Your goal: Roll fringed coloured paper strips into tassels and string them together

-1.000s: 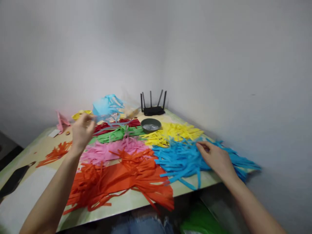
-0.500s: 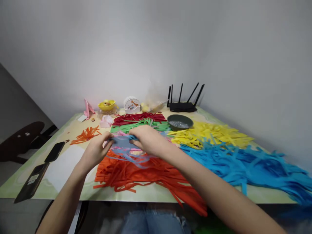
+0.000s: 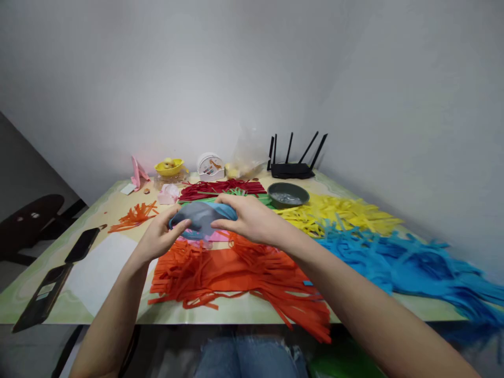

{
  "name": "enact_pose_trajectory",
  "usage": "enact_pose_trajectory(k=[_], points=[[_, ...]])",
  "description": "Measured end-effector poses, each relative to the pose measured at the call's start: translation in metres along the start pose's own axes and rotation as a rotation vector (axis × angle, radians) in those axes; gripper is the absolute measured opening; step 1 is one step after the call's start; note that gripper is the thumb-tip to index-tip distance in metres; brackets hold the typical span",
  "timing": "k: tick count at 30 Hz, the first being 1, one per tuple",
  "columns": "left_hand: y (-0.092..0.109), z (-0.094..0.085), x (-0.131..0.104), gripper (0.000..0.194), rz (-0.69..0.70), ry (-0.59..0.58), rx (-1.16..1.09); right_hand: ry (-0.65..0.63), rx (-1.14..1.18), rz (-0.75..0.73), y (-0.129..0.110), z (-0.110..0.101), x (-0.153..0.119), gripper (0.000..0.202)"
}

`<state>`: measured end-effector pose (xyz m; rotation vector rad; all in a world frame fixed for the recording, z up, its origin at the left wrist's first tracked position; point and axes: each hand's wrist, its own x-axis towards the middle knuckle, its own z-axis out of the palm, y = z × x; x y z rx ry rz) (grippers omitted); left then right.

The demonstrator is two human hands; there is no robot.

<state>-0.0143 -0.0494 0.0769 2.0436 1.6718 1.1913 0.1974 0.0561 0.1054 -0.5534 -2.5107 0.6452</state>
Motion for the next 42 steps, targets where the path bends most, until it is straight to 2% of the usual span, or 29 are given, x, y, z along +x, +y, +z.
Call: enact_pose_trajectory(k=[2, 5, 8, 10, 13, 15, 17, 21, 27, 32, 33, 35, 40, 42], points=[[-0.003, 0.002, 0.001, 0.019, -0.038, 0.031, -0.094, -0.03, 0.006, 0.038, 0.003, -0.002, -0.004, 0.017], [-0.005, 0.003, 0.0, 0.019, -0.112, 0.037, -0.231, 0.03, 0.059, 0.069, 0.011, 0.0, -0.009, 0.023], [-0.005, 0.003, -0.003, 0.019, -0.167, 0.039, -0.311, 0.068, 0.195, 0.1, 0.017, 0.005, -0.016, 0.032], [-0.005, 0.005, -0.005, 0.021, -0.191, 0.073, -0.325, 0.094, 0.306, 0.107, 0.019, 0.009, -0.021, 0.031], [-0.006, 0.007, -0.009, 0.018, -0.172, 0.119, -0.313, 0.172, 0.438, 0.075, 0.022, 0.014, -0.029, 0.019], [-0.008, 0.008, -0.012, 0.014, -0.132, 0.11, -0.332, 0.197, 0.473, 0.046, 0.025, 0.015, -0.034, 0.032], [-0.01, 0.008, -0.014, 0.014, -0.107, 0.058, -0.414, 0.187, 0.479, 0.023, 0.029, 0.015, -0.037, 0.041], [-0.01, 0.005, -0.014, 0.014, -0.079, -0.077, -0.544, 0.159, 0.492, -0.033, 0.035, 0.013, -0.038, 0.036], [-0.002, -0.011, -0.012, 0.02, 0.064, -0.163, -0.291, 0.067, 0.373, -0.194, 0.038, 0.004, -0.038, 0.041], [0.002, -0.023, -0.013, 0.028, 0.095, -0.323, -0.2, -0.052, 0.186, -0.244, 0.039, -0.009, -0.041, 0.033], [0.003, -0.022, -0.013, 0.03, 0.096, -0.315, -0.196, -0.072, 0.163, -0.25, 0.038, -0.01, -0.041, 0.031], [0.005, -0.015, -0.012, 0.024, 0.065, -0.229, -0.171, -0.075, 0.138, -0.242, 0.035, -0.009, -0.041, 0.026], [0.009, 0.007, -0.012, 0.011, -0.049, 0.035, -0.062, 0.098, 0.075, -0.154, 0.022, 0.002, -0.041, 0.016], [0.011, 0.009, -0.012, 0.033, -0.063, 0.089, -0.034, 0.156, 0.038, -0.1, 0.019, 0.005, -0.042, 0.015]])
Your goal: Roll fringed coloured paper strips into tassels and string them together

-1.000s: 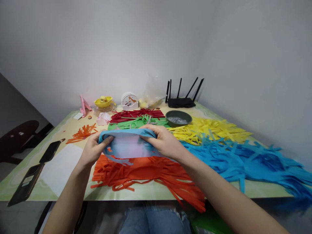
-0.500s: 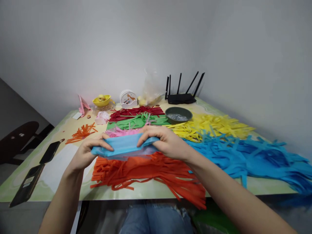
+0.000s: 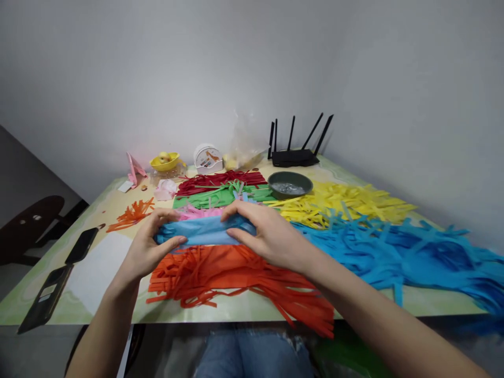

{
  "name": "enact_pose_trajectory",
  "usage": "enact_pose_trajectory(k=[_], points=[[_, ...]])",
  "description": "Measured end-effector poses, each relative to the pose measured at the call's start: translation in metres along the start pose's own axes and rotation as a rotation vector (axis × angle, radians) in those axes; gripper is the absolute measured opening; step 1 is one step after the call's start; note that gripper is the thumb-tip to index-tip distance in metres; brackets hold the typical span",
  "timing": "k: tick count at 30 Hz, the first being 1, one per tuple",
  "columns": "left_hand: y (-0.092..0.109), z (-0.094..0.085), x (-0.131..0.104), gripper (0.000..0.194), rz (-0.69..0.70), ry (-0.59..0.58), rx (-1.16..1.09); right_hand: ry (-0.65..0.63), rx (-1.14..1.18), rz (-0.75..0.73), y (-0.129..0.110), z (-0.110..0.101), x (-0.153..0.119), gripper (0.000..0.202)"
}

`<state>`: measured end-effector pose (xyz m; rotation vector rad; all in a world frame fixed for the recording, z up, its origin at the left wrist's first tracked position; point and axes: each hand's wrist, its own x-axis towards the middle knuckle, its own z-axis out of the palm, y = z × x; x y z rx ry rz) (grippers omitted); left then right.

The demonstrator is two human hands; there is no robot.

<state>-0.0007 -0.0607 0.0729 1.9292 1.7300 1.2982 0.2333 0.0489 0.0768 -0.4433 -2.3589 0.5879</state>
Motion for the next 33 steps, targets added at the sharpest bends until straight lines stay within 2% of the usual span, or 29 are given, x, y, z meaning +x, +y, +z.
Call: enact_pose_trajectory(k=[2, 3, 5, 6, 8, 13, 15, 18, 21, 25, 28, 30, 33], points=[[0.003, -0.001, 0.002, 0.049, -0.015, -0.031, 0.015, 0.019, -0.027, 0.035, -0.002, 0.001, -0.001, 0.028], [0.004, -0.002, 0.004, 0.044, -0.026, -0.075, 0.019, 0.014, -0.032, 0.039, -0.003, 0.0, -0.001, 0.032], [0.005, -0.003, 0.007, 0.02, -0.054, -0.172, -0.003, -0.006, -0.032, 0.04, -0.004, -0.002, -0.001, 0.036], [0.006, -0.004, 0.009, 0.017, -0.067, -0.208, -0.027, -0.015, -0.03, 0.044, -0.004, -0.003, -0.001, 0.037], [0.005, -0.003, 0.01, 0.023, -0.089, -0.237, -0.077, -0.026, -0.018, 0.061, -0.003, -0.005, 0.0, 0.039], [0.003, 0.0, 0.006, 0.025, -0.147, -0.18, -0.101, -0.081, -0.007, 0.163, -0.002, -0.006, 0.004, 0.017], [0.006, -0.001, 0.007, 0.021, -0.152, -0.168, -0.094, -0.1, -0.007, 0.194, -0.002, -0.005, 0.005, 0.02], [0.01, -0.004, 0.01, 0.019, -0.173, -0.246, -0.067, -0.103, 0.013, 0.216, -0.003, -0.004, 0.006, 0.023], [0.013, -0.005, 0.012, 0.03, -0.224, -0.288, -0.084, -0.107, 0.039, 0.232, -0.003, -0.004, 0.006, 0.027], [0.012, -0.003, 0.007, 0.026, -0.322, -0.256, -0.316, -0.062, 0.136, 0.252, -0.004, -0.003, 0.002, 0.023], [0.009, -0.001, -0.001, 0.027, -0.376, -0.229, -0.456, -0.012, 0.311, 0.278, -0.002, 0.002, -0.003, 0.018], [0.005, 0.0, -0.005, 0.03, -0.358, -0.208, -0.525, 0.012, 0.421, 0.285, 0.001, 0.007, -0.008, 0.016], [-0.003, -0.001, -0.011, 0.023, -0.25, -0.204, -0.593, 0.032, 0.51, 0.229, 0.006, 0.014, -0.013, 0.017]])
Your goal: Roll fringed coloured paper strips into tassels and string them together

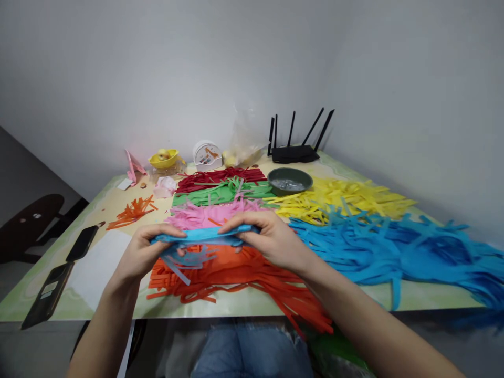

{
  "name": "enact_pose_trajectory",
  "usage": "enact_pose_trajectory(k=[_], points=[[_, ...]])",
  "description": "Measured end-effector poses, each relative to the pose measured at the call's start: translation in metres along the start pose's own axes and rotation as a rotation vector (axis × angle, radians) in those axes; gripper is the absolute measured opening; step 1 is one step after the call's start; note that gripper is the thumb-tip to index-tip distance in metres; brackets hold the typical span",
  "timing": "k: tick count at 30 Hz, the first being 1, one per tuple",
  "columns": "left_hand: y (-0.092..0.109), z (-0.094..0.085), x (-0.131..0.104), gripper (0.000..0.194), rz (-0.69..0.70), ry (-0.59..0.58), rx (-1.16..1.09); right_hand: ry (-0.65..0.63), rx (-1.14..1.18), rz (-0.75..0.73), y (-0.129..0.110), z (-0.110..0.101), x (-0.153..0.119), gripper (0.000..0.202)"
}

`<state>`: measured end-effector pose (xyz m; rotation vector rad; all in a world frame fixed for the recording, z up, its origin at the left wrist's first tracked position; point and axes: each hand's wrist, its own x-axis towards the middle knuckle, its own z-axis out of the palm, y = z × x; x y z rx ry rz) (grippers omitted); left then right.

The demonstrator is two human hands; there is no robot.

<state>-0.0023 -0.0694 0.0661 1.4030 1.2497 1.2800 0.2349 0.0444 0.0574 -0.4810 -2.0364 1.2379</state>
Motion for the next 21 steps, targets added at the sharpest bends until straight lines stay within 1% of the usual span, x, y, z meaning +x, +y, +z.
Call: enact_pose_trajectory(k=[3, 6, 8, 10, 12, 16, 21], points=[[-0.005, -0.005, -0.002, 0.018, 0.079, -0.028, 0.042, -0.02, 0.023, -0.081, 0.006, 0.001, -0.002, 0.021], [-0.006, -0.01, -0.004, 0.015, 0.064, -0.062, 0.071, -0.048, -0.03, -0.18, 0.007, -0.001, -0.003, 0.029], [-0.006, -0.012, -0.005, 0.016, 0.077, -0.091, 0.098, -0.069, -0.074, -0.235, 0.006, -0.003, -0.003, 0.036], [-0.004, -0.012, -0.005, 0.018, 0.128, -0.117, 0.15, -0.09, -0.082, -0.255, 0.006, -0.004, -0.004, 0.042], [-0.002, -0.012, -0.006, 0.018, 0.179, -0.132, 0.207, -0.106, -0.062, -0.245, 0.005, -0.005, -0.005, 0.043], [0.001, -0.012, -0.009, 0.02, 0.217, -0.145, 0.274, -0.114, -0.066, -0.2, 0.002, -0.005, -0.006, 0.033], [0.001, -0.011, -0.012, 0.03, 0.284, -0.145, 0.348, -0.118, -0.115, -0.175, -0.002, -0.005, -0.007, 0.02]])
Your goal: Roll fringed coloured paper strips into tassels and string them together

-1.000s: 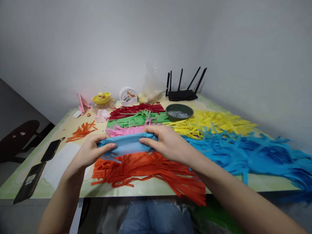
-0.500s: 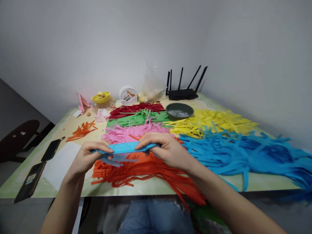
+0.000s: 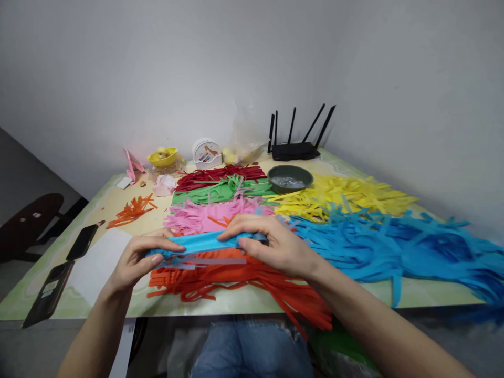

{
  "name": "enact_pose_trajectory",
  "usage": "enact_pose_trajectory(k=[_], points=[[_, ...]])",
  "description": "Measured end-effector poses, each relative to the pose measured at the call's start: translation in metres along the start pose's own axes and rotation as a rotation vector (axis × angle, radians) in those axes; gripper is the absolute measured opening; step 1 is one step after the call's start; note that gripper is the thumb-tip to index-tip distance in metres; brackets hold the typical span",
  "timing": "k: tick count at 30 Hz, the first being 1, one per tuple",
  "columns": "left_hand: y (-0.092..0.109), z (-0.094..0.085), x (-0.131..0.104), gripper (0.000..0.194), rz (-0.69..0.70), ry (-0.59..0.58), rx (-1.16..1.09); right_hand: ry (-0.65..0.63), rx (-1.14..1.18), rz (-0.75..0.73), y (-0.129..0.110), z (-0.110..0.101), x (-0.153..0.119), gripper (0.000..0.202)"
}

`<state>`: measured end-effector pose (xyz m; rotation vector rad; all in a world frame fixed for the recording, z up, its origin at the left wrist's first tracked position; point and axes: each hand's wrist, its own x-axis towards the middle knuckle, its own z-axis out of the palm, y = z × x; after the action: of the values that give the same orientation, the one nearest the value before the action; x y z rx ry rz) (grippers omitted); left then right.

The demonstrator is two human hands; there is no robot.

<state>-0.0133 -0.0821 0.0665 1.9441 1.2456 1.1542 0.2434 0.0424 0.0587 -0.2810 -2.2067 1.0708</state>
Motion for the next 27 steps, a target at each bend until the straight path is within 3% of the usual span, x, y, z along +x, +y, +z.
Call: enact_pose_trajectory(k=[6, 8, 10, 13, 16, 21, 27], points=[[0.003, 0.013, 0.0, 0.011, -0.073, 0.17, 0.117, 0.107, -0.188, 0.073, -0.005, 0.01, -0.003, 0.015], [0.003, 0.017, 0.0, 0.023, -0.124, 0.22, 0.203, 0.157, -0.264, 0.11, -0.005, 0.014, -0.004, 0.026], [0.003, 0.019, 0.0, 0.027, -0.152, 0.22, 0.291, 0.182, -0.31, 0.143, -0.005, 0.016, -0.005, 0.027], [0.003, 0.022, 0.0, 0.01, -0.166, 0.193, 0.34, 0.196, -0.305, 0.18, -0.007, 0.016, -0.005, 0.01], [0.004, 0.025, 0.001, 0.011, -0.221, 0.202, 0.201, 0.2, -0.21, 0.201, -0.008, 0.016, -0.004, 0.009], [-0.001, 0.032, -0.001, 0.021, -0.355, 0.235, -0.29, 0.229, 0.063, 0.278, -0.004, 0.022, -0.006, 0.011], [-0.015, 0.037, -0.002, 0.018, -0.363, 0.301, -0.507, 0.236, 0.263, 0.177, 0.011, 0.028, -0.01, 0.016]])
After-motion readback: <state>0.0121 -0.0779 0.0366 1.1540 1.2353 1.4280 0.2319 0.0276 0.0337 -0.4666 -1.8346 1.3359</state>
